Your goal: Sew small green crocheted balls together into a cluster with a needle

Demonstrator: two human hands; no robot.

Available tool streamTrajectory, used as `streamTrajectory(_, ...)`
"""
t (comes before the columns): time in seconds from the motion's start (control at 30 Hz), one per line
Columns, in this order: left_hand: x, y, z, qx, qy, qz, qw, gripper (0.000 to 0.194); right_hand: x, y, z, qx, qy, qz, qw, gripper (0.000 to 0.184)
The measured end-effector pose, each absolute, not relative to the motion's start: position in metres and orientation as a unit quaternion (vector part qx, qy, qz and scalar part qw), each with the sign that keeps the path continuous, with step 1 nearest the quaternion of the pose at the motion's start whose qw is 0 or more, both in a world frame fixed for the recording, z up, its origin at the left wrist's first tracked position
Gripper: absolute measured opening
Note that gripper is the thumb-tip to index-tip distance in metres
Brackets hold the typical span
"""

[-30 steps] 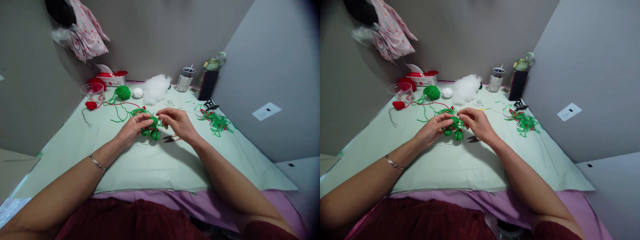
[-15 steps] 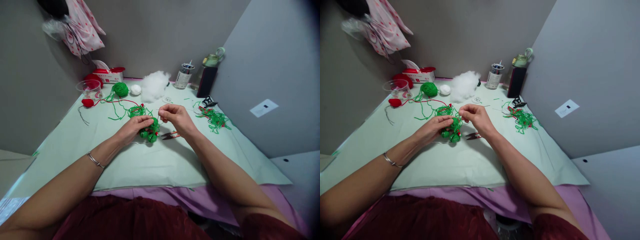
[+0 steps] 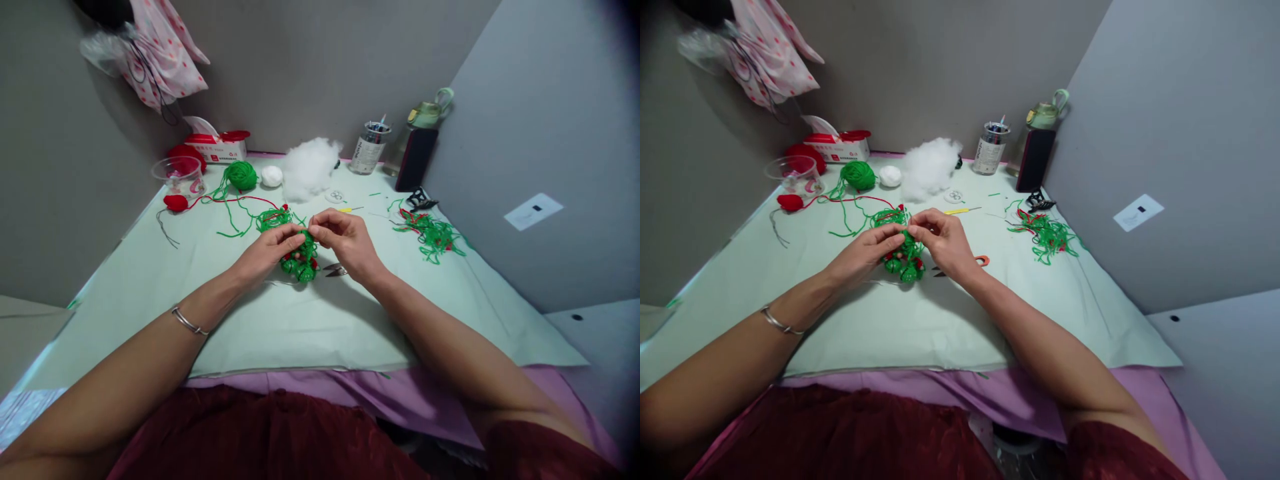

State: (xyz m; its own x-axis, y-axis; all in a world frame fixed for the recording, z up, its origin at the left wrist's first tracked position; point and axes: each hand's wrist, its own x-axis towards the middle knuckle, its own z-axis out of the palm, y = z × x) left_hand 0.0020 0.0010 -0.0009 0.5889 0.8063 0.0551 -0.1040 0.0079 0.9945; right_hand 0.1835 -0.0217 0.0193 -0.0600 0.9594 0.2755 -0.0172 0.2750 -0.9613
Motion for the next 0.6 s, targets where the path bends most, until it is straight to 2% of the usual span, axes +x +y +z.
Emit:
streamTrajectory(0.23,0.004,-0.002,0.007,0.682,0.293,0.349,0.571,0.038,0.181,-0.018,0.016,-0.403,-0.531,0.491,0.561,0.025)
streamTrajectory(0.4,0.004,-0.001,0.007,0.730,0.327,0.338,0.496,0.033,0.180,-0.017,0.016,-0.403,-0.578,0.414,0.576,0.023)
streamTrajectory(0.6,0.007,-0.003,-0.003,0.730,0.309,0.321,0.518,0.024,0.184,-0.016,0.022,-0.385,-0.478,0.547,0.569,0.036)
